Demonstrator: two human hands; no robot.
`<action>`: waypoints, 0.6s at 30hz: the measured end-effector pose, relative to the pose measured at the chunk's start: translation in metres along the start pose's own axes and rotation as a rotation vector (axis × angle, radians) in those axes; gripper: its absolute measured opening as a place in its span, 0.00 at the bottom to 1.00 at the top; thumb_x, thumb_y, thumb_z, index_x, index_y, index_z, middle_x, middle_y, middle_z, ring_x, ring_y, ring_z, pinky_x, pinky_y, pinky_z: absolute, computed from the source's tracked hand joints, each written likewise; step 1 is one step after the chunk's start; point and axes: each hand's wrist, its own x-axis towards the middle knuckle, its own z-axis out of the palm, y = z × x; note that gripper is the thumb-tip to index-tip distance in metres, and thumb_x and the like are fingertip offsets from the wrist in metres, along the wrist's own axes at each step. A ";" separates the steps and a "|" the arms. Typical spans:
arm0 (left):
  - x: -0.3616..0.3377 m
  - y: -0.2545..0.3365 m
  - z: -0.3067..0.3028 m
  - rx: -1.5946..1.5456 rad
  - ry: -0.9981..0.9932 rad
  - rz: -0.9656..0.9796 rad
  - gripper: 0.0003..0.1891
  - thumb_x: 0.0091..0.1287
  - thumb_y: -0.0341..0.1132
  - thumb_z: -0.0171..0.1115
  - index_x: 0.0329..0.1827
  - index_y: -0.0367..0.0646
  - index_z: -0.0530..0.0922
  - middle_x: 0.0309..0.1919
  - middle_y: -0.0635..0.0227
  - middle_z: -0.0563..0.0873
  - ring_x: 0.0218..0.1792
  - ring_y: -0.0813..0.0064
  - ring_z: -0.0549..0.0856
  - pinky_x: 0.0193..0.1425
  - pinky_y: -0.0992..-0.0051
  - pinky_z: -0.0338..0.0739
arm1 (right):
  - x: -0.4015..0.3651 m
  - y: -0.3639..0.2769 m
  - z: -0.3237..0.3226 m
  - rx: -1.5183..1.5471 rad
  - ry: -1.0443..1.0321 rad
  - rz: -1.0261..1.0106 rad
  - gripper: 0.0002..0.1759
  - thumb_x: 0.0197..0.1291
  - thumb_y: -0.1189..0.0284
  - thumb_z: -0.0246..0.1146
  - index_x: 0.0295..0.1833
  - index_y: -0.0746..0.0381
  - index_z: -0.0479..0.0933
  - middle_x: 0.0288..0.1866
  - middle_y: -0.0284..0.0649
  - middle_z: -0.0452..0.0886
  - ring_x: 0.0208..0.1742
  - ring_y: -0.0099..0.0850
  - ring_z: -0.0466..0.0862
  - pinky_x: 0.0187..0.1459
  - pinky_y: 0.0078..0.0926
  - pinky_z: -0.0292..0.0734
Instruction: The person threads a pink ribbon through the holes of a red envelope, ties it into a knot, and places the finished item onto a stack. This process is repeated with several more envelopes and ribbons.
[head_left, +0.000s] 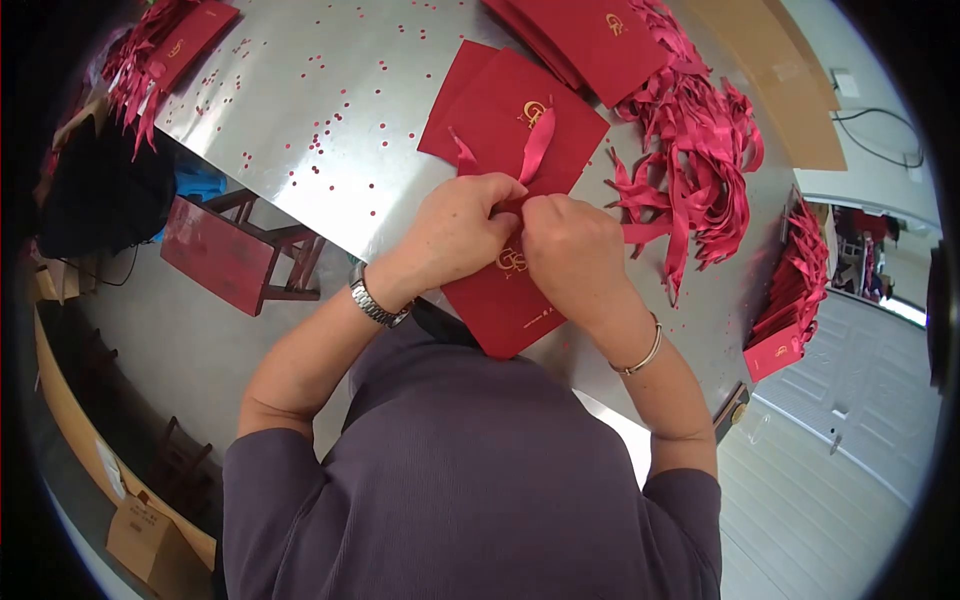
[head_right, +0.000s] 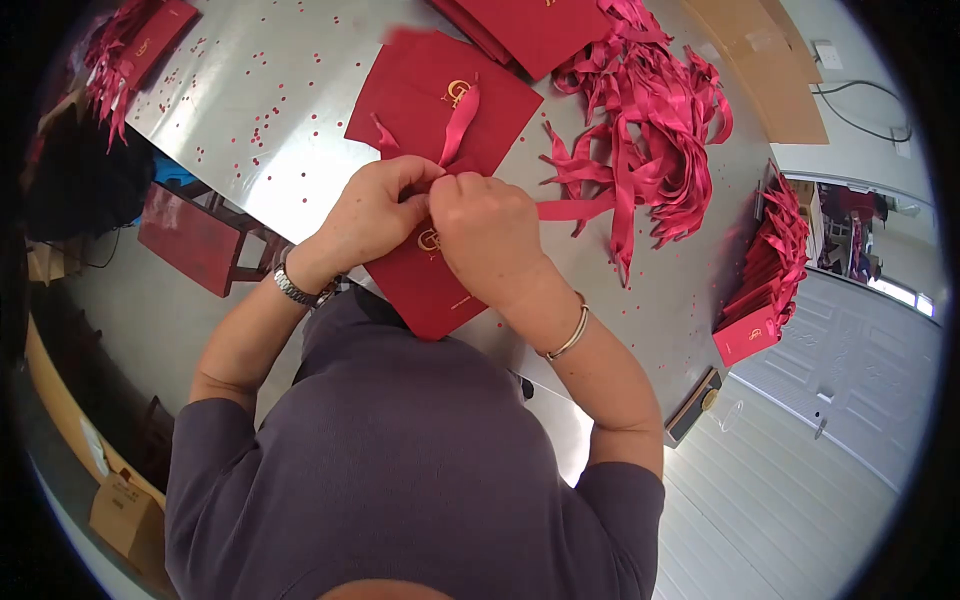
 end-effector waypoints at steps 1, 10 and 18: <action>-0.001 0.000 0.001 0.038 -0.005 -0.006 0.14 0.61 0.30 0.61 0.49 0.35 0.81 0.41 0.52 0.87 0.44 0.55 0.86 0.50 0.63 0.79 | 0.002 -0.002 0.000 0.000 -0.003 0.000 0.03 0.53 0.74 0.62 0.31 0.62 0.77 0.26 0.43 0.81 0.28 0.38 0.84 0.31 0.37 0.79; 0.002 -0.010 -0.003 -0.069 0.011 0.058 0.12 0.59 0.29 0.65 0.45 0.35 0.82 0.33 0.54 0.87 0.39 0.59 0.87 0.45 0.65 0.80 | 0.004 0.009 -0.006 0.697 -0.077 0.474 0.07 0.54 0.75 0.65 0.37 0.68 0.81 0.27 0.48 0.84 0.30 0.38 0.86 0.34 0.30 0.79; 0.006 -0.007 -0.006 -0.046 -0.023 0.002 0.11 0.58 0.29 0.65 0.44 0.35 0.82 0.33 0.56 0.87 0.37 0.61 0.87 0.44 0.67 0.80 | -0.006 0.010 0.001 0.712 -0.029 0.452 0.07 0.54 0.75 0.66 0.37 0.67 0.82 0.28 0.45 0.85 0.28 0.32 0.86 0.33 0.28 0.79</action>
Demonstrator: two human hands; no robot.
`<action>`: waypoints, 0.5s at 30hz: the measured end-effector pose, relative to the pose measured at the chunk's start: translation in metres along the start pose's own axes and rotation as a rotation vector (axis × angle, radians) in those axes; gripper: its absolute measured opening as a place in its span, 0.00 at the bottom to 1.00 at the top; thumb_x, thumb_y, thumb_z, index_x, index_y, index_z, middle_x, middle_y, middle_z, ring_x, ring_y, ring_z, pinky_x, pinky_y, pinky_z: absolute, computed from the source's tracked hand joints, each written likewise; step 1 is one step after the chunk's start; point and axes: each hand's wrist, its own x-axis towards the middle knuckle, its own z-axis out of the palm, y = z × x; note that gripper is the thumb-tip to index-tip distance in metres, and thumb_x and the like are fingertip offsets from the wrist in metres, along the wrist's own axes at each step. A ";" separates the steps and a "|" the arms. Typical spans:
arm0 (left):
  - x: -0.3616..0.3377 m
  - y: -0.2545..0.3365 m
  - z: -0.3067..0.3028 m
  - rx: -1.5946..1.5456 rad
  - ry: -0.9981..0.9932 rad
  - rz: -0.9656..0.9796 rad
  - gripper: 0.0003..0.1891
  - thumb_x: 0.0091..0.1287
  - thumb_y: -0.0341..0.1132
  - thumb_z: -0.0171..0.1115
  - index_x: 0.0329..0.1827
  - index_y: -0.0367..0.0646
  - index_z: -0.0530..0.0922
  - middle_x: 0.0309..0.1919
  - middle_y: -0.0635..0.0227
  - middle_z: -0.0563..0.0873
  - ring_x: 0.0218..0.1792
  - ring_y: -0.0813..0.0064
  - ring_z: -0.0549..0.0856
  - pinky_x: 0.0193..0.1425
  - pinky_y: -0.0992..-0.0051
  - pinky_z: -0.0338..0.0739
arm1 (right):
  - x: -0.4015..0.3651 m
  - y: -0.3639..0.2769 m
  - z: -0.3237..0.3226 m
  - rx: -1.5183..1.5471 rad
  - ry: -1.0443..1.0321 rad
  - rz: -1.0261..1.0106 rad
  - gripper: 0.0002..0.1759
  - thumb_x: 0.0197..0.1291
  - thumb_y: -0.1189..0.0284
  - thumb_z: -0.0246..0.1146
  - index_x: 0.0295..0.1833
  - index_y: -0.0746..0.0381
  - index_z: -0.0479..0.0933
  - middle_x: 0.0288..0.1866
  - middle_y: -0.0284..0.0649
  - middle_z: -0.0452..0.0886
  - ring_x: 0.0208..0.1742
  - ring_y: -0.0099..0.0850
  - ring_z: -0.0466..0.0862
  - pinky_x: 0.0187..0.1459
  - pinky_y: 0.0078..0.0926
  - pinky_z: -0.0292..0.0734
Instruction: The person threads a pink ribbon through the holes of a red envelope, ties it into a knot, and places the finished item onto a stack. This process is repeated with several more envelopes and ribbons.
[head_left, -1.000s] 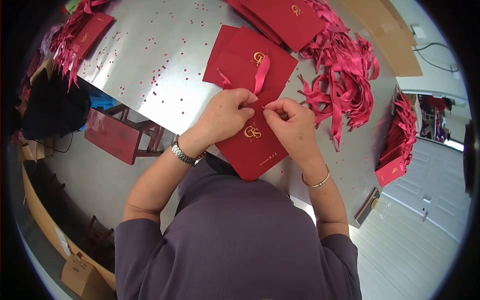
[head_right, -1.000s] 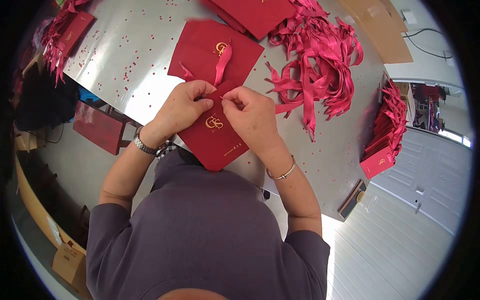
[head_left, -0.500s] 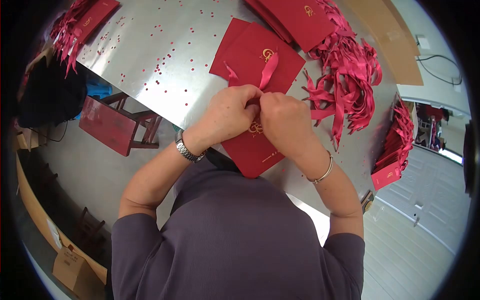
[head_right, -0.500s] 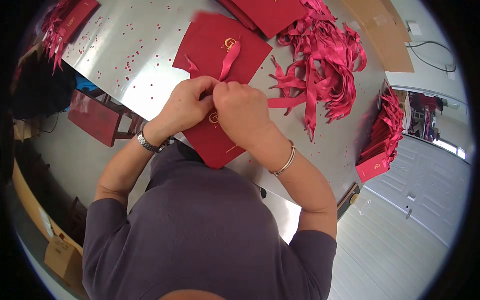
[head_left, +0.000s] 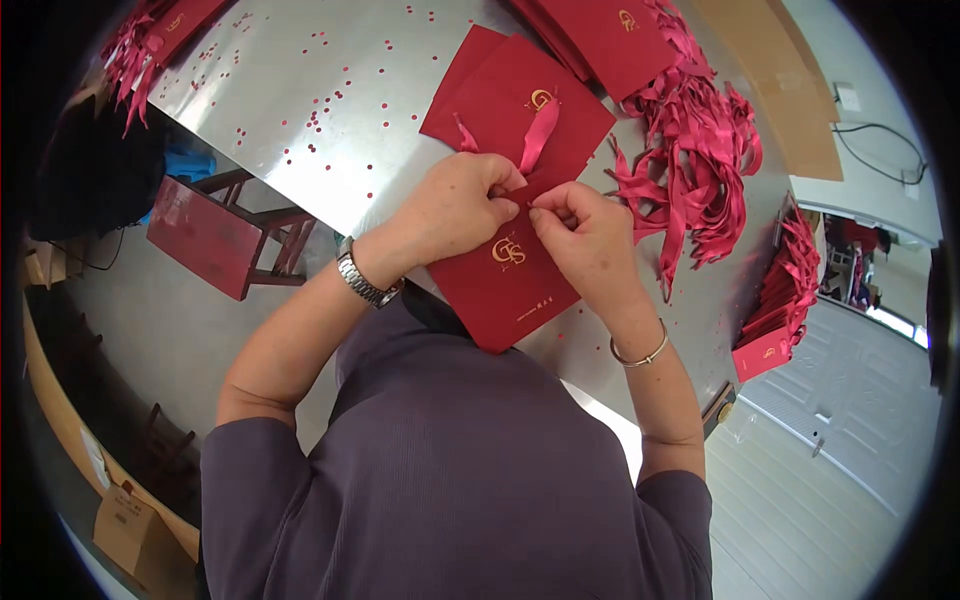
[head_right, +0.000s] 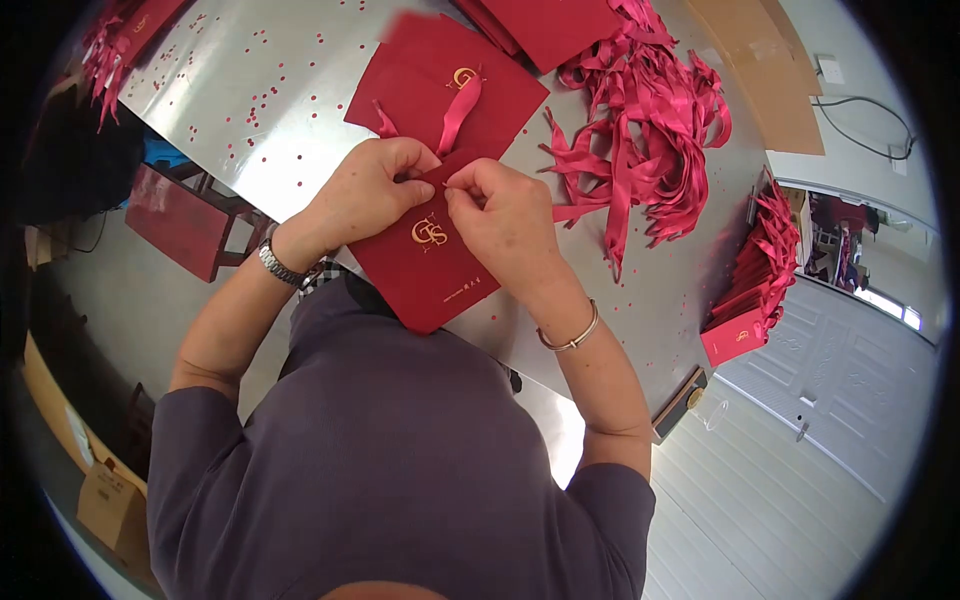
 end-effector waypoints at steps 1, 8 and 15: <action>-0.001 -0.001 0.001 0.010 0.013 0.026 0.11 0.59 0.29 0.65 0.44 0.35 0.82 0.33 0.56 0.87 0.37 0.61 0.87 0.44 0.67 0.80 | 0.000 0.001 0.001 0.027 0.002 0.032 0.06 0.54 0.76 0.66 0.37 0.67 0.82 0.28 0.45 0.85 0.28 0.32 0.86 0.32 0.28 0.79; -0.005 -0.001 0.004 0.038 0.042 0.062 0.12 0.59 0.29 0.63 0.44 0.35 0.82 0.34 0.55 0.87 0.38 0.59 0.87 0.45 0.65 0.80 | 0.001 -0.003 0.009 -0.043 0.043 0.005 0.04 0.54 0.77 0.64 0.33 0.67 0.79 0.27 0.45 0.84 0.27 0.38 0.85 0.31 0.32 0.80; -0.006 0.003 0.002 0.043 0.012 0.061 0.11 0.59 0.29 0.61 0.43 0.36 0.82 0.33 0.55 0.87 0.38 0.57 0.86 0.44 0.64 0.80 | 0.005 -0.008 0.013 -0.654 -0.006 -0.346 0.05 0.55 0.76 0.64 0.37 0.64 0.76 0.28 0.47 0.82 0.29 0.45 0.84 0.30 0.42 0.78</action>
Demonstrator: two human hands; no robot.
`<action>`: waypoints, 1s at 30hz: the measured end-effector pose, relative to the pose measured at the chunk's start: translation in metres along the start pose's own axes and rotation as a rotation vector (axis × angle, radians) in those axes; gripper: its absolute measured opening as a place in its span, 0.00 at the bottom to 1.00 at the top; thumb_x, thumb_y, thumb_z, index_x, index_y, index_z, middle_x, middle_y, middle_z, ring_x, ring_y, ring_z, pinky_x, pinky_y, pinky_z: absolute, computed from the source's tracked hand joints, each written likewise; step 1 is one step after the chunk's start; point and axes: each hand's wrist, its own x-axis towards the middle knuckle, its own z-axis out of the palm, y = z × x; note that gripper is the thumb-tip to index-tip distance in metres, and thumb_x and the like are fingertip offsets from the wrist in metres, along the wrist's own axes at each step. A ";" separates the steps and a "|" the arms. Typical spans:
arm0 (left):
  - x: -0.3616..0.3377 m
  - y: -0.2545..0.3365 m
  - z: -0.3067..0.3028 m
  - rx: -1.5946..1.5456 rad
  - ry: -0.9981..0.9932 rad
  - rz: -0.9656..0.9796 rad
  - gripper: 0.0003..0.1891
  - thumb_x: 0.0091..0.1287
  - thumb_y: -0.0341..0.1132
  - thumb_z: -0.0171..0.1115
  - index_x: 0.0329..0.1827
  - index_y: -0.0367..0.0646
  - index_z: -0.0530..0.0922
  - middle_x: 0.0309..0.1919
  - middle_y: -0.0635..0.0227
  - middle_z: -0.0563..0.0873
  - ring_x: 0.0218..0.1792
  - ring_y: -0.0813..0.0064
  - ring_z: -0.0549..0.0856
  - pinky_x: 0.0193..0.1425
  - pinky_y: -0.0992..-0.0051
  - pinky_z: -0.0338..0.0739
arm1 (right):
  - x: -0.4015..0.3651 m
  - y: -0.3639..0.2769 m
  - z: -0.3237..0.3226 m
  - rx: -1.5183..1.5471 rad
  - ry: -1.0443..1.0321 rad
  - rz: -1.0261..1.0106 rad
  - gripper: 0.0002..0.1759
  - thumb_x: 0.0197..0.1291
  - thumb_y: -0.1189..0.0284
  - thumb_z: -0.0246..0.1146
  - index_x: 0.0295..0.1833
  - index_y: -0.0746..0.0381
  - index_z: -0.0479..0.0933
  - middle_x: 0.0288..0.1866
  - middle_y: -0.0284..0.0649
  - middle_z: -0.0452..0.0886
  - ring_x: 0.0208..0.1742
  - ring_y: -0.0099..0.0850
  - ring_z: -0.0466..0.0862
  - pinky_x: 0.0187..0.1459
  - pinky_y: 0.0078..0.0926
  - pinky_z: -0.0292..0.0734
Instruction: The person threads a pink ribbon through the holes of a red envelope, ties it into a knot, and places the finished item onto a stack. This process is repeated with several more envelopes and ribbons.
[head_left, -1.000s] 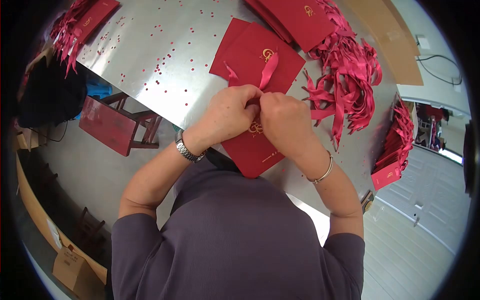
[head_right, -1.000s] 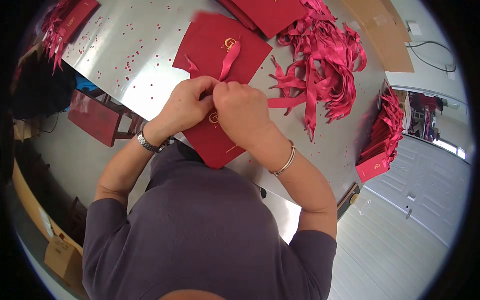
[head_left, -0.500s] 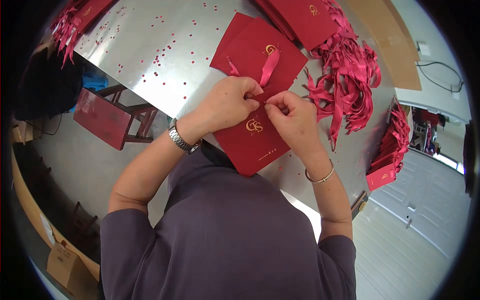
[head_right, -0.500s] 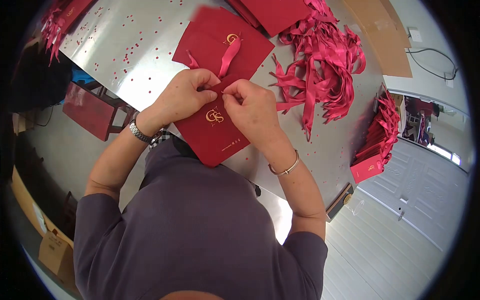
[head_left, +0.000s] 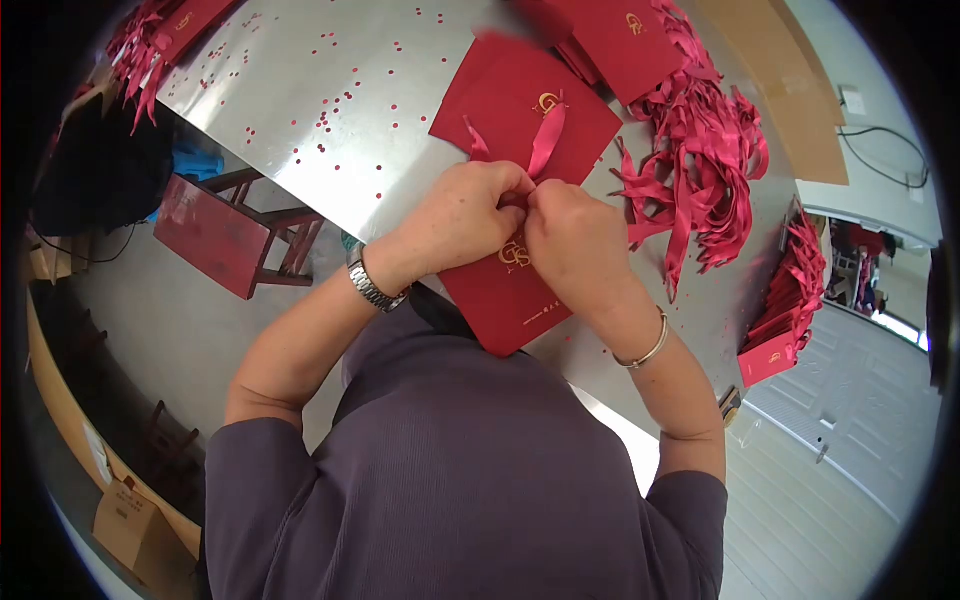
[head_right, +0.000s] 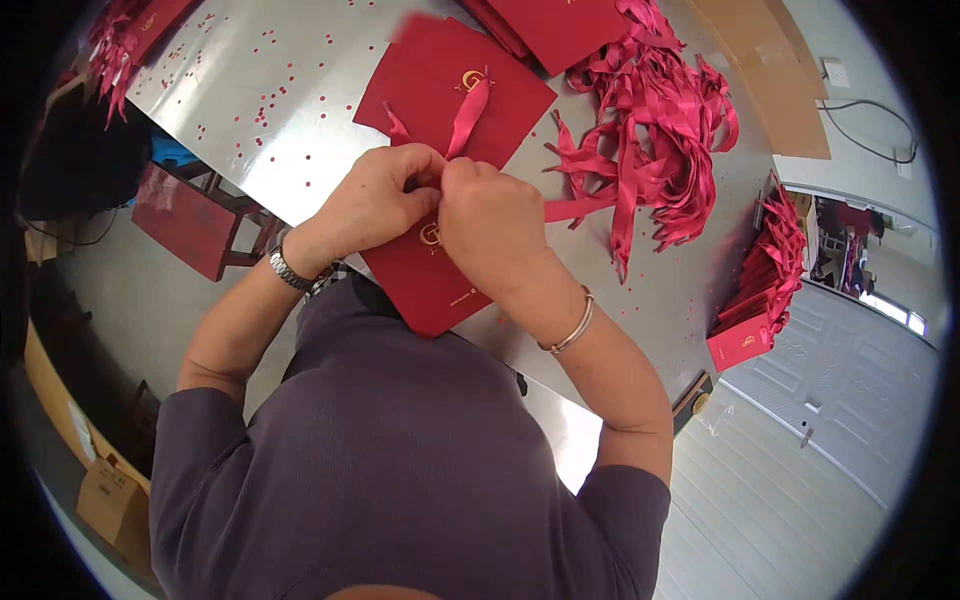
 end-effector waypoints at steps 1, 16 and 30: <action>0.000 -0.001 0.000 -0.002 -0.013 0.002 0.11 0.59 0.29 0.61 0.43 0.36 0.82 0.33 0.55 0.87 0.38 0.57 0.86 0.44 0.64 0.80 | 0.003 0.005 -0.002 0.147 -0.031 0.052 0.06 0.56 0.75 0.62 0.37 0.65 0.75 0.28 0.48 0.82 0.30 0.48 0.84 0.32 0.44 0.78; 0.019 0.005 -0.028 -0.272 -0.412 -0.259 0.09 0.68 0.32 0.59 0.43 0.38 0.85 0.32 0.62 0.89 0.31 0.73 0.86 0.39 0.71 0.79 | -0.010 0.013 -0.020 0.597 -0.068 0.151 0.16 0.55 0.71 0.70 0.44 0.62 0.72 0.31 0.46 0.85 0.33 0.43 0.87 0.34 0.37 0.81; 0.001 -0.009 -0.045 0.463 0.342 0.142 0.07 0.64 0.29 0.56 0.36 0.39 0.82 0.32 0.51 0.85 0.35 0.49 0.85 0.40 0.57 0.79 | -0.023 0.026 -0.017 0.438 -0.168 0.184 0.20 0.57 0.66 0.68 0.51 0.60 0.69 0.33 0.41 0.85 0.37 0.43 0.86 0.38 0.38 0.78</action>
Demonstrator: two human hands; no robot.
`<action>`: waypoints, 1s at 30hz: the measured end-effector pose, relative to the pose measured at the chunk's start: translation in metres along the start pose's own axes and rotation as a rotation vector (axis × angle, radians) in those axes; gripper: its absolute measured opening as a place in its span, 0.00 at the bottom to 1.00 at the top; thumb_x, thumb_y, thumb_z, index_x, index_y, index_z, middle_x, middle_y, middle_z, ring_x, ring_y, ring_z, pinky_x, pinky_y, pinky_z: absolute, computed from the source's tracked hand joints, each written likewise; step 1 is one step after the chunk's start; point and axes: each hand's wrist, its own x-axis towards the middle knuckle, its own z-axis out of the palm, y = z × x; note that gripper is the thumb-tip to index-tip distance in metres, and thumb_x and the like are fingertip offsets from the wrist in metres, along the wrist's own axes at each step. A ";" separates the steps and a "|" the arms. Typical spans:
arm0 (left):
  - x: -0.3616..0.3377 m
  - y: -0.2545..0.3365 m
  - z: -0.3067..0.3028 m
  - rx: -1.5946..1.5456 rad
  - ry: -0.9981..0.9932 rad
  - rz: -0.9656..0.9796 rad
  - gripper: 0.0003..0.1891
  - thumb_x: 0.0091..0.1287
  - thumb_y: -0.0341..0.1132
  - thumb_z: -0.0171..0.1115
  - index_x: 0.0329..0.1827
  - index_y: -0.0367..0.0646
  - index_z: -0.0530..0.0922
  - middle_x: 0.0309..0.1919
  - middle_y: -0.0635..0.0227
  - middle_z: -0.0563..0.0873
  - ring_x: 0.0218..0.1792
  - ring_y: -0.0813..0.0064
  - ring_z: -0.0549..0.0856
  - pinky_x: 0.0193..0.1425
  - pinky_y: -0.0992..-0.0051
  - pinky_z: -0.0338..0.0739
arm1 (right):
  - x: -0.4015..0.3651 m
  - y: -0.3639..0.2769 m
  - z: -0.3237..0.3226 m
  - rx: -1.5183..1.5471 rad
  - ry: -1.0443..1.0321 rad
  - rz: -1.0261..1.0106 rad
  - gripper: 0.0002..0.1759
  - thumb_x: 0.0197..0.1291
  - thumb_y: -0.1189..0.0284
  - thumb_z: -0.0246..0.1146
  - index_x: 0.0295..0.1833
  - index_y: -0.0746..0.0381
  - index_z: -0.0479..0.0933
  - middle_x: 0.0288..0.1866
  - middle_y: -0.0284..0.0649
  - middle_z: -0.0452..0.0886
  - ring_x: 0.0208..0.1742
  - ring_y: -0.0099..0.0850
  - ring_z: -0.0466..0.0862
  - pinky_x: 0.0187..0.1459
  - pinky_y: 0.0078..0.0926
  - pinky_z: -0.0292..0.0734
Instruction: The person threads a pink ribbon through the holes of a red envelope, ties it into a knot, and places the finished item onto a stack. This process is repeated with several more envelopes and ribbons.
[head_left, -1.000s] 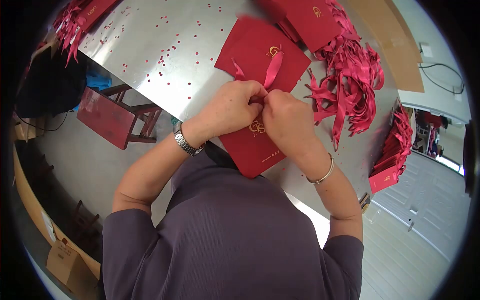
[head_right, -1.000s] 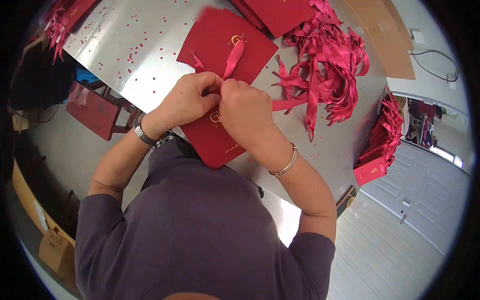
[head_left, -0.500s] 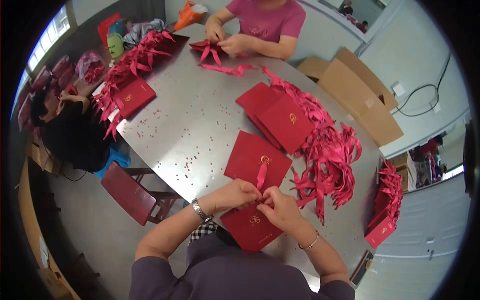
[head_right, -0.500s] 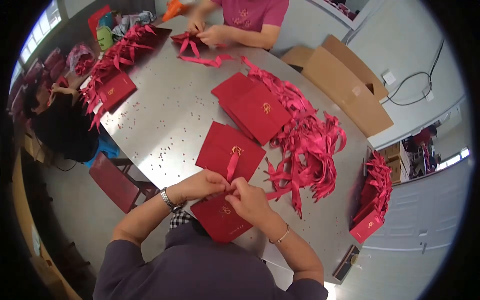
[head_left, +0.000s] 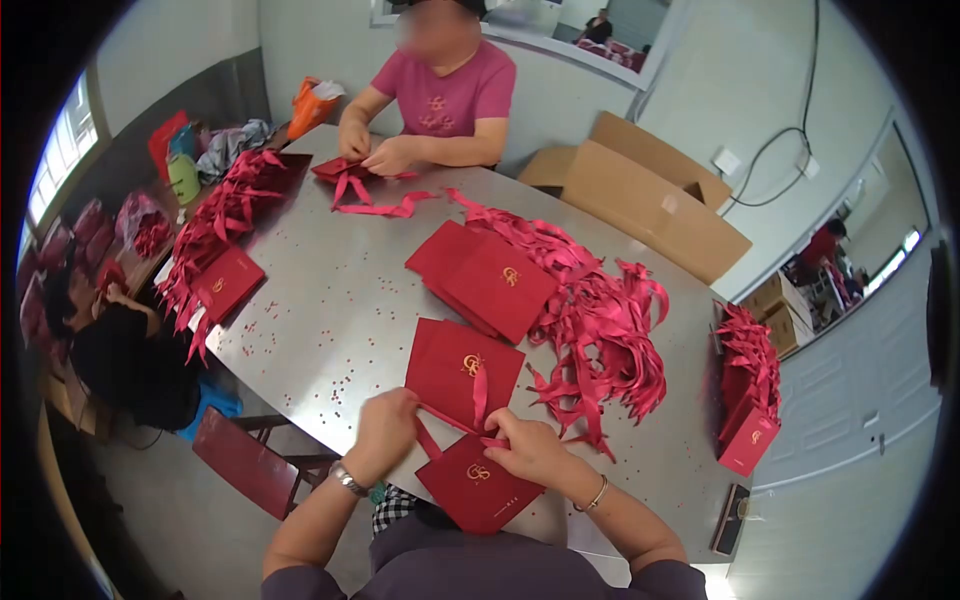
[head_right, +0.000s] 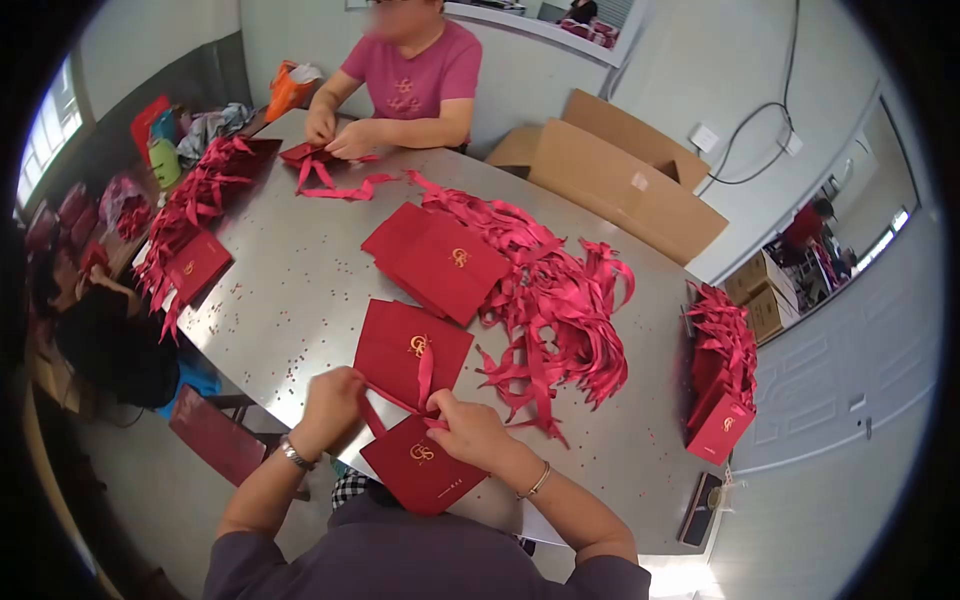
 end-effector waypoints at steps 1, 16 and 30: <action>0.000 -0.011 -0.002 -0.053 0.023 -0.123 0.07 0.64 0.29 0.57 0.38 0.39 0.84 0.33 0.52 0.86 0.35 0.50 0.85 0.40 0.58 0.80 | 0.000 -0.001 0.000 0.024 0.002 -0.017 0.20 0.57 0.66 0.67 0.50 0.60 0.69 0.32 0.41 0.84 0.36 0.43 0.86 0.37 0.39 0.77; -0.062 0.038 0.011 -0.153 -0.071 0.159 0.10 0.56 0.31 0.70 0.39 0.38 0.84 0.35 0.57 0.85 0.39 0.56 0.84 0.44 0.65 0.79 | -0.020 0.004 0.003 0.090 0.168 -0.021 0.17 0.60 0.66 0.64 0.51 0.59 0.70 0.30 0.42 0.83 0.34 0.44 0.85 0.35 0.43 0.77; -0.050 0.011 0.012 -0.589 -0.158 -0.236 0.07 0.62 0.30 0.66 0.39 0.35 0.81 0.28 0.71 0.83 0.30 0.83 0.79 0.37 0.79 0.75 | -0.092 0.022 -0.044 -0.020 0.311 -0.073 0.23 0.57 0.68 0.69 0.60 0.55 0.77 0.34 0.42 0.85 0.31 0.34 0.86 0.34 0.30 0.80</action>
